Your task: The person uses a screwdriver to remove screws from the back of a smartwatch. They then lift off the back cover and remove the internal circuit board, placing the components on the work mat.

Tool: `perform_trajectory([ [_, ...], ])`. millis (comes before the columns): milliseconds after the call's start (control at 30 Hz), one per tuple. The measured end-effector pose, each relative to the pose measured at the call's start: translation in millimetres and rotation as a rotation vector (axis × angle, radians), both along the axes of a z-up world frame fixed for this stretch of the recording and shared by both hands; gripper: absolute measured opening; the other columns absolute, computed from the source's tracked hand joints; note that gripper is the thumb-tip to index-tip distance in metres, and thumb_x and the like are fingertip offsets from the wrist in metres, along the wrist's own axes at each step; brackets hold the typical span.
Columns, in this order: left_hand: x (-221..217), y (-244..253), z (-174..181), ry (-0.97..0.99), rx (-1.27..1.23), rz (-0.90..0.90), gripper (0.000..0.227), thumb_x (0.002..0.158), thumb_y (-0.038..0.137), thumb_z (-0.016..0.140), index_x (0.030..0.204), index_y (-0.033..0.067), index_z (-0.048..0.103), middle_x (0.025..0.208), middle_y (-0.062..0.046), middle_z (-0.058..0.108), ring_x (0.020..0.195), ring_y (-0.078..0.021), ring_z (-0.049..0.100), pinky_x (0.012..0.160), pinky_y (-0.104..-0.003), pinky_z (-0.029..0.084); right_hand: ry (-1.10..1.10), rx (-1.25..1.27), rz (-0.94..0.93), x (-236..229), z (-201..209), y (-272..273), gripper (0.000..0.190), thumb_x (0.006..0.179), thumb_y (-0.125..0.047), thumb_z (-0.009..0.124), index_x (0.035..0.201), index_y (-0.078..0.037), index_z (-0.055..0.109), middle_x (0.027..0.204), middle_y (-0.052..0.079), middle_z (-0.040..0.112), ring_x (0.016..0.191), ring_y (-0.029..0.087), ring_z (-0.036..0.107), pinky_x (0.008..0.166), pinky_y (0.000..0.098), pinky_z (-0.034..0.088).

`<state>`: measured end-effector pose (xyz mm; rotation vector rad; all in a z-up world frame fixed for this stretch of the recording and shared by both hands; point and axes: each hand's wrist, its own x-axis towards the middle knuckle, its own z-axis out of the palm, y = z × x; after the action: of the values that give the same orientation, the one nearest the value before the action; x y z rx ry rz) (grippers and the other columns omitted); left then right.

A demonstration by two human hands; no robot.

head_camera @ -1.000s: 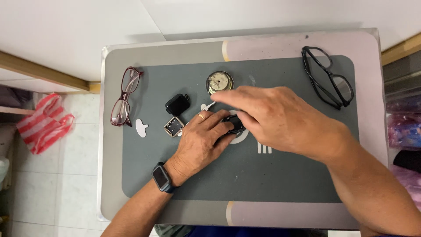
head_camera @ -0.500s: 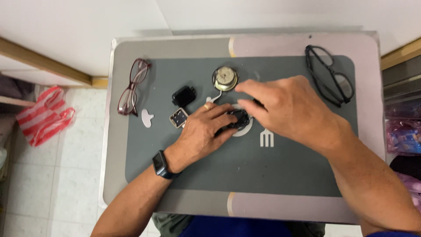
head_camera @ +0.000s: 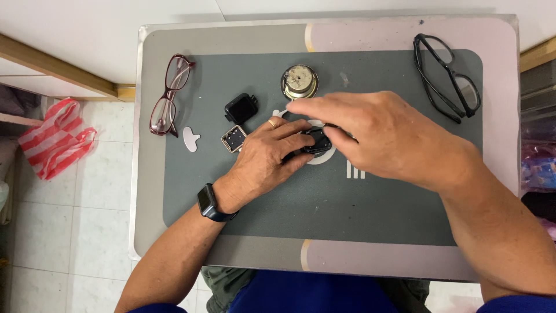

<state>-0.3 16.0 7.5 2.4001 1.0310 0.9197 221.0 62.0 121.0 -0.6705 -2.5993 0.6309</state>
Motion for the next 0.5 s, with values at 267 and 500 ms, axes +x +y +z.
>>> perform_trajectory([
  [267,1.2,1.3,2.1,0.022,0.016,-0.002,0.021,0.099,0.022,0.072,0.115,0.0084,0.070,0.128,-0.017,0.068,0.102,-0.0340,0.065,0.095,-0.042,0.051,-0.058,0.064,-0.125,5.8,-4.3,3.6,0.049,0.093,0.000,0.061,0.142,-0.008,0.059,0.119,0.010,0.074,0.089,0.029,0.072,0.067,0.0431,0.055],
  [500,1.9,-0.7,5.7,0.040,0.018,0.010,0.021,0.099,0.022,0.073,0.114,0.0075,0.071,0.126,-0.015,0.068,0.095,-0.0335,0.061,0.092,-0.041,0.052,-0.009,0.286,-0.171,4.4,-19.8,5.1,0.039,0.092,0.002,0.064,0.130,-0.008,0.066,0.102,0.003,0.076,0.068,0.021,0.066,0.040,0.0362,0.044],
])
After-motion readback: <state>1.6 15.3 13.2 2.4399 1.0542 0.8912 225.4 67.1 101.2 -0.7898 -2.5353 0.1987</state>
